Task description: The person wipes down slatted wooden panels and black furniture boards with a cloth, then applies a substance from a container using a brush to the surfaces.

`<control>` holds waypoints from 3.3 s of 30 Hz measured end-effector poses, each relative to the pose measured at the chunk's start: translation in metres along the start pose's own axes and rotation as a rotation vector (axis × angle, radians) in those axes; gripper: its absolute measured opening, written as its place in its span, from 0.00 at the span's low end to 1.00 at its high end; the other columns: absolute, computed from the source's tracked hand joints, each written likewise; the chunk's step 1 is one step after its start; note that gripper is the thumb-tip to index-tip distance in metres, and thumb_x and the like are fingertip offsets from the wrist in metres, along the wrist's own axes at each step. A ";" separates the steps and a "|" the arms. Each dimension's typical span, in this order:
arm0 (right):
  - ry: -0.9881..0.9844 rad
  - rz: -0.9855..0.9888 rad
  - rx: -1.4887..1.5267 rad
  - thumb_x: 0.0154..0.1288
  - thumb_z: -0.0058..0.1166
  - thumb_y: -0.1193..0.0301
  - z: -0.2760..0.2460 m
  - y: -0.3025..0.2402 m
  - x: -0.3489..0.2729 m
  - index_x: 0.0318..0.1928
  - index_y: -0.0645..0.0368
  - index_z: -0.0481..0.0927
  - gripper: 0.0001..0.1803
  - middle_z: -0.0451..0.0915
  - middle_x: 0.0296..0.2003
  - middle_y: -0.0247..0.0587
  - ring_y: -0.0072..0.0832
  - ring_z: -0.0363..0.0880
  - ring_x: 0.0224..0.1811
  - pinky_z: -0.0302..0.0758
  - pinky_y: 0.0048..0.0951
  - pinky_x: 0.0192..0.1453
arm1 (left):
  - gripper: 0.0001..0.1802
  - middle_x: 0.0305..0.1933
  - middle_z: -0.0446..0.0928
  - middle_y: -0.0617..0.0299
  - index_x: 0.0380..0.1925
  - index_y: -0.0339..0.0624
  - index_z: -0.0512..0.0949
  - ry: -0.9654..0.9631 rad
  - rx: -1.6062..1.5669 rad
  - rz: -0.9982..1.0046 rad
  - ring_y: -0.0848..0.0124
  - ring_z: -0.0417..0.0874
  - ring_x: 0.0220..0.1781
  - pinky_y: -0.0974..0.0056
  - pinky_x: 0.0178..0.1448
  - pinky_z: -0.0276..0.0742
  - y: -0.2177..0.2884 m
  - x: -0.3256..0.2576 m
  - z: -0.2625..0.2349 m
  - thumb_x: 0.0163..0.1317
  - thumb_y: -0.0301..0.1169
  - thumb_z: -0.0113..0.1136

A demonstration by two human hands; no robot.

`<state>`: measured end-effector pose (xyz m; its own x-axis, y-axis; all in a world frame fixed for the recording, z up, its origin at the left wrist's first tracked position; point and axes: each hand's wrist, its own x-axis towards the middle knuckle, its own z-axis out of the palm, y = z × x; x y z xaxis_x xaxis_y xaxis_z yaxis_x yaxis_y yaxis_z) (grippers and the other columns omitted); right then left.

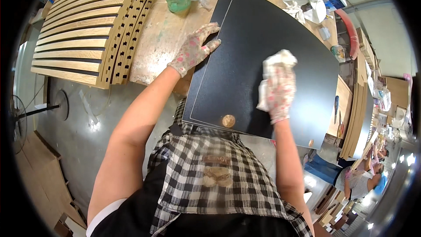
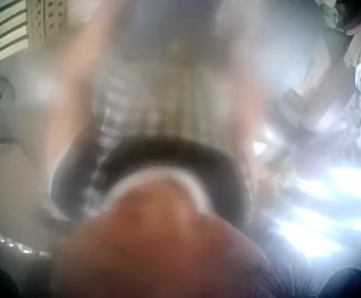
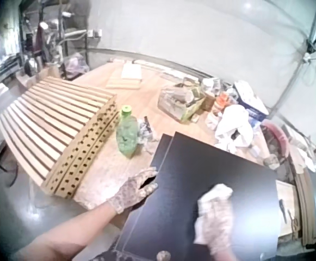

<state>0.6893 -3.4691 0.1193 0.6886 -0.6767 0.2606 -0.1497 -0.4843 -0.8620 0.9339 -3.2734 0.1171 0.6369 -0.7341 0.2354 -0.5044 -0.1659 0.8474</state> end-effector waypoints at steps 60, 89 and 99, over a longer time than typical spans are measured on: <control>0.750 -0.227 -0.407 0.63 0.57 0.71 -0.329 0.045 -0.002 0.48 0.67 0.77 0.15 0.78 0.46 0.58 0.49 0.75 0.50 0.71 0.46 0.57 | 0.23 0.66 0.66 0.51 0.63 0.33 0.65 0.288 0.367 -0.263 0.61 0.68 0.66 0.63 0.70 0.63 0.024 0.018 0.065 0.68 0.23 0.47; 0.064 -0.171 -0.690 0.54 0.53 0.78 -0.195 0.079 0.075 0.50 0.60 0.76 0.19 0.73 0.52 0.51 0.49 0.69 0.59 0.64 0.48 0.65 | 0.48 0.74 0.49 0.40 0.71 0.32 0.47 0.603 0.969 -0.673 0.41 0.53 0.74 0.47 0.74 0.53 -0.068 0.232 0.011 0.59 0.46 0.56; 0.101 -0.230 -0.690 0.53 0.54 0.78 -0.199 0.078 0.076 0.48 0.59 0.76 0.19 0.75 0.50 0.50 0.49 0.72 0.56 0.66 0.47 0.63 | 0.40 0.65 0.65 0.45 0.67 0.36 0.57 0.531 0.747 -0.508 0.46 0.69 0.64 0.51 0.68 0.65 -0.070 0.236 0.011 0.58 0.41 0.60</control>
<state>0.5883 -3.6687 0.1580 0.6929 -0.5471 0.4697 -0.4443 -0.8370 -0.3196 1.1126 -3.4423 0.1083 0.9576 -0.1105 0.2662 -0.2223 -0.8710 0.4381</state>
